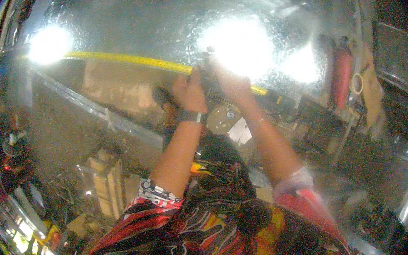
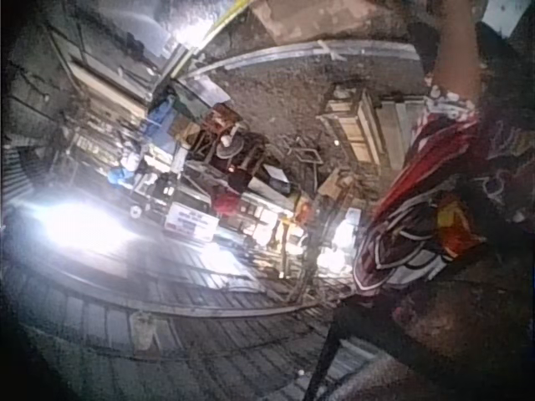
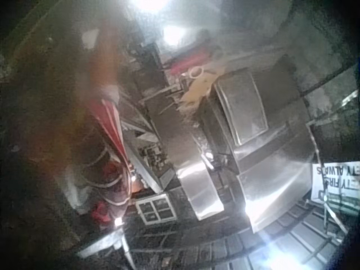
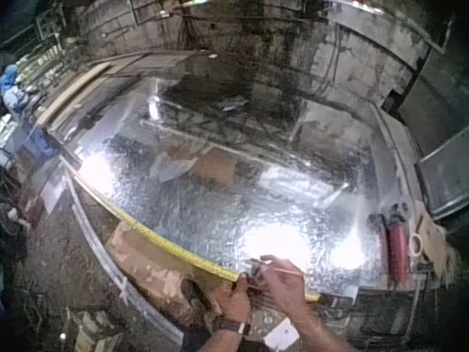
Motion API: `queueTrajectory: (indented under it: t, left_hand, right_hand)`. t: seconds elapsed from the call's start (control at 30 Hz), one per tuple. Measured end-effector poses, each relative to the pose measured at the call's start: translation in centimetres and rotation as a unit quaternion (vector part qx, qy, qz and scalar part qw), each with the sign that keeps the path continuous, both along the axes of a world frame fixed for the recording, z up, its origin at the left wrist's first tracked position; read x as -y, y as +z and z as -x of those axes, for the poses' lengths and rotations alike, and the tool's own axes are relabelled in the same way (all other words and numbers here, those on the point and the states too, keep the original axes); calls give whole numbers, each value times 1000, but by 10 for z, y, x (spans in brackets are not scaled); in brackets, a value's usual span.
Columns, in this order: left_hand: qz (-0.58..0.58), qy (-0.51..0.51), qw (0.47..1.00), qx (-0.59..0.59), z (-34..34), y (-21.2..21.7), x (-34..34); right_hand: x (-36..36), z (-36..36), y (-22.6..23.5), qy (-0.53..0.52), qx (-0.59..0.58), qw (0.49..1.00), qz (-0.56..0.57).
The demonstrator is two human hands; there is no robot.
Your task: The person measures a large metal sheet on a workbench using a tape measure and marks it with a pencil. They then use a metal ruler to draw straight lines along the marked points.
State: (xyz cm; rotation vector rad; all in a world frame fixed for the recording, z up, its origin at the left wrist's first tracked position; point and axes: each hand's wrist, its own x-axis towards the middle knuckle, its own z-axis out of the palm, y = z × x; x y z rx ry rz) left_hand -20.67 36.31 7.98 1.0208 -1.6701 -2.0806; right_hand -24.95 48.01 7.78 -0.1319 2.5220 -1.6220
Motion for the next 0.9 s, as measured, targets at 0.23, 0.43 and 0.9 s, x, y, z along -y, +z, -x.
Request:
queueTrajectory:
  t: [0.23,0.43,0.9]
  left_hand:
    - [61,-5,998,32,1,-2,3]
    - [65,-13,997,44,1,10,0]
    - [0,-38,998,54,-1,3,1]
  right_hand:
    - [23,2,18,-1,76,997,-10]
    - [19,2,21,38,89,995,-21]
    - [20,4,19,40,66,996,-45]
